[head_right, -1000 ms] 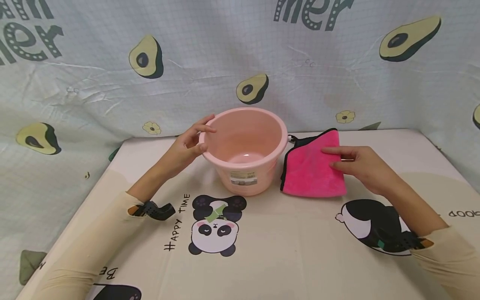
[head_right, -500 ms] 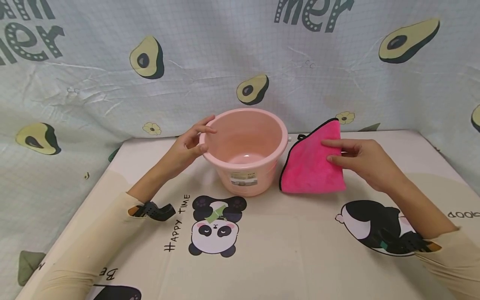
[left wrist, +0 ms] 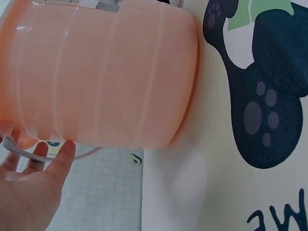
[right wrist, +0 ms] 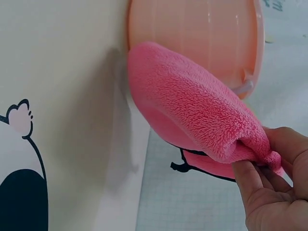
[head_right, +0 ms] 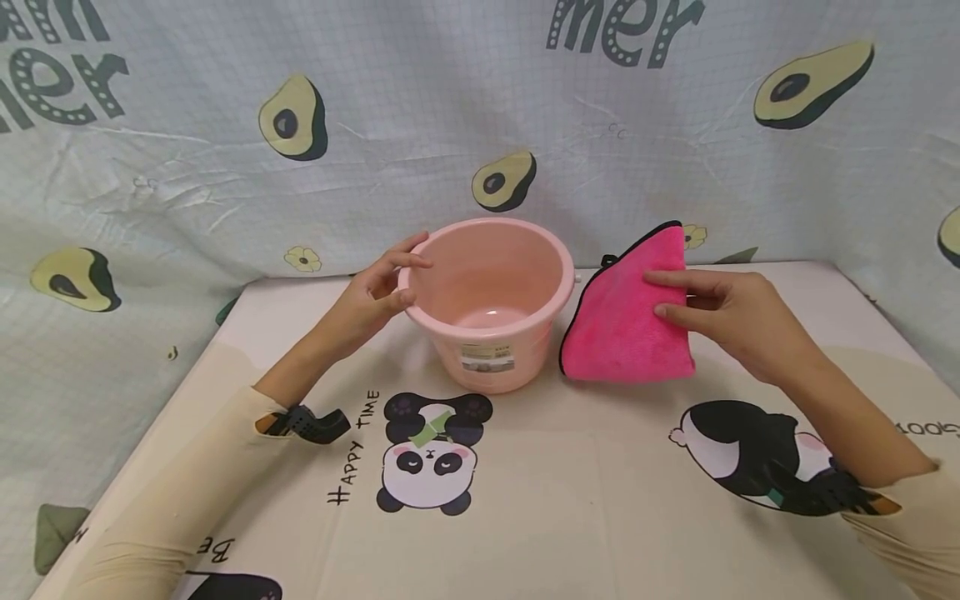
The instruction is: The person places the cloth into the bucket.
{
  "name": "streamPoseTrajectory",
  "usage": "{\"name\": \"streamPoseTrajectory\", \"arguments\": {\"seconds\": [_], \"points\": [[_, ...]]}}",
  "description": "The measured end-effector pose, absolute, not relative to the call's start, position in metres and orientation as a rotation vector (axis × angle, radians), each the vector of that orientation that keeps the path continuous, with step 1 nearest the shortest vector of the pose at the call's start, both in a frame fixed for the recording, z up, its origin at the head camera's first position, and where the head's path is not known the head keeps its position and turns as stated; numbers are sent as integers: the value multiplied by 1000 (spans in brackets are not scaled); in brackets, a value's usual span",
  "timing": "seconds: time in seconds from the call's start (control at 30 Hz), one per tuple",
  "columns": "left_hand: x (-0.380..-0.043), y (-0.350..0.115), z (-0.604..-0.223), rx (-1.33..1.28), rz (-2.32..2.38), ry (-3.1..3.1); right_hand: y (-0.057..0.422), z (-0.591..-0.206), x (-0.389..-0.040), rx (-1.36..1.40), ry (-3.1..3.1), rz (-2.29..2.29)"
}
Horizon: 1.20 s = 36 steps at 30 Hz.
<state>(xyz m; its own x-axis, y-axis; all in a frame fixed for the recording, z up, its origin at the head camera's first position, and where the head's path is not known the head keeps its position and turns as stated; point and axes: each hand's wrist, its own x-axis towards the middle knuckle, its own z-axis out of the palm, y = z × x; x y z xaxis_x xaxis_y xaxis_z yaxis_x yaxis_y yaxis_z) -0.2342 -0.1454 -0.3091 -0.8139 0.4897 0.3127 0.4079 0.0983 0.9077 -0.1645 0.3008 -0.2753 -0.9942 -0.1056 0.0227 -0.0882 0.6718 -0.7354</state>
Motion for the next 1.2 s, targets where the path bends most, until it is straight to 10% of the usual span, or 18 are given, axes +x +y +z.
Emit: {"name": "streamPoseTrajectory", "arguments": {"seconds": [1.2], "points": [[-238, -147, -312, 957, 1855, 2284, 307, -241, -150, -133, 2948, -1498]]}}
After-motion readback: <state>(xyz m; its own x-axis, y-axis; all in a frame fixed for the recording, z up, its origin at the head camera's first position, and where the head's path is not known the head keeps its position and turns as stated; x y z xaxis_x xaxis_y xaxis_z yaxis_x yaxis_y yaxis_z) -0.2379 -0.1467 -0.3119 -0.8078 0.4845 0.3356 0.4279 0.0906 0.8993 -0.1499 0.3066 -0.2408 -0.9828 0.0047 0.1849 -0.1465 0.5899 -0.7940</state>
